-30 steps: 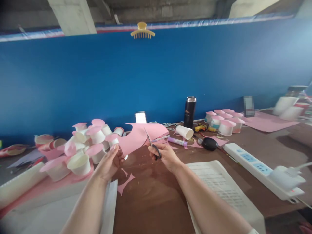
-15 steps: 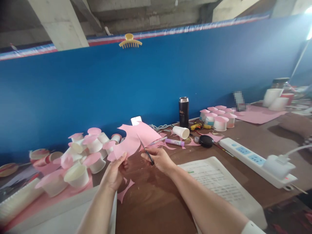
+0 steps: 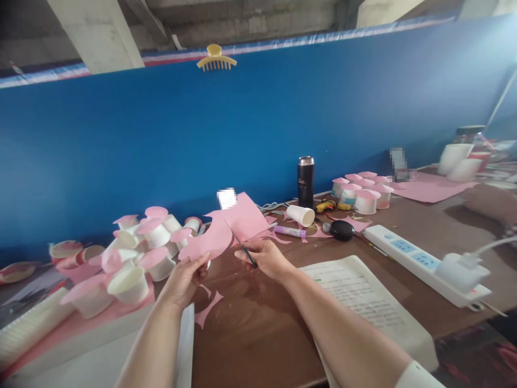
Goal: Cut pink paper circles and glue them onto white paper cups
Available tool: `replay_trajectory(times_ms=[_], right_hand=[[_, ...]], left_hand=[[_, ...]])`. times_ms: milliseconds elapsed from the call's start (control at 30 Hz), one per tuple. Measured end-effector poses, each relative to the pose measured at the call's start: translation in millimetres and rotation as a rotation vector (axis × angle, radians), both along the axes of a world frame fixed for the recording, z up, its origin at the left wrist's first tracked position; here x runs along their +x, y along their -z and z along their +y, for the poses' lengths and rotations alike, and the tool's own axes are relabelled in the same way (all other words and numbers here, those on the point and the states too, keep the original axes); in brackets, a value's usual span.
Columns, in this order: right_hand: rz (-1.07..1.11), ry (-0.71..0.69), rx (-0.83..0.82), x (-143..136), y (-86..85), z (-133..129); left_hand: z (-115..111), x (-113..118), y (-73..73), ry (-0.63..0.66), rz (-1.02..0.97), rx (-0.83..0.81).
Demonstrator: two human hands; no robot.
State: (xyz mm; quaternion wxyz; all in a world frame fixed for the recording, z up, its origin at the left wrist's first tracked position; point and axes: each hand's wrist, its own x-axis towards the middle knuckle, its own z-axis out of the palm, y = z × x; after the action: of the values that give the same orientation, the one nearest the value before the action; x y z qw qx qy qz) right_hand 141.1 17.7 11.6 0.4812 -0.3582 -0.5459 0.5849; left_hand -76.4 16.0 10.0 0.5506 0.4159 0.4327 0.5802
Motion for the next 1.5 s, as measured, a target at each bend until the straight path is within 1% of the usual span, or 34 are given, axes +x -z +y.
replay_trajectory(times_ms=[267,500,833,1000,1300,1500], right_hand=[[-0.047,0.020,0.014,-1.2,-4.0,-0.8],[-0.045,0.023,0.032,-1.5,-2.2,-0.4],[-0.063,0.029,0.036,-1.0,-1.3,0.0],[-0.046,0.034,0.021,-1.9,-2.7,-0.8],[-0.044,0.036,0.015,-1.4,-1.5,0.5],[-0.040,0.062,-0.014,-3.3,-3.1,-1.2]], left_hand=[[-0.7,-0.1,-2.2,0.006,0.036,0.006],[-1.2,0.1,-4.6,0.005,0.056,0.011],[2.4,-6.6,3.6,0.013,0.117,0.018],[2.7,-7.2,4.7,0.013,0.134,0.025],[0.3,-5.2,-2.4,-0.034,0.077,0.004],[0.6,-2.1,-5.9,-0.080,-0.055,-0.033]])
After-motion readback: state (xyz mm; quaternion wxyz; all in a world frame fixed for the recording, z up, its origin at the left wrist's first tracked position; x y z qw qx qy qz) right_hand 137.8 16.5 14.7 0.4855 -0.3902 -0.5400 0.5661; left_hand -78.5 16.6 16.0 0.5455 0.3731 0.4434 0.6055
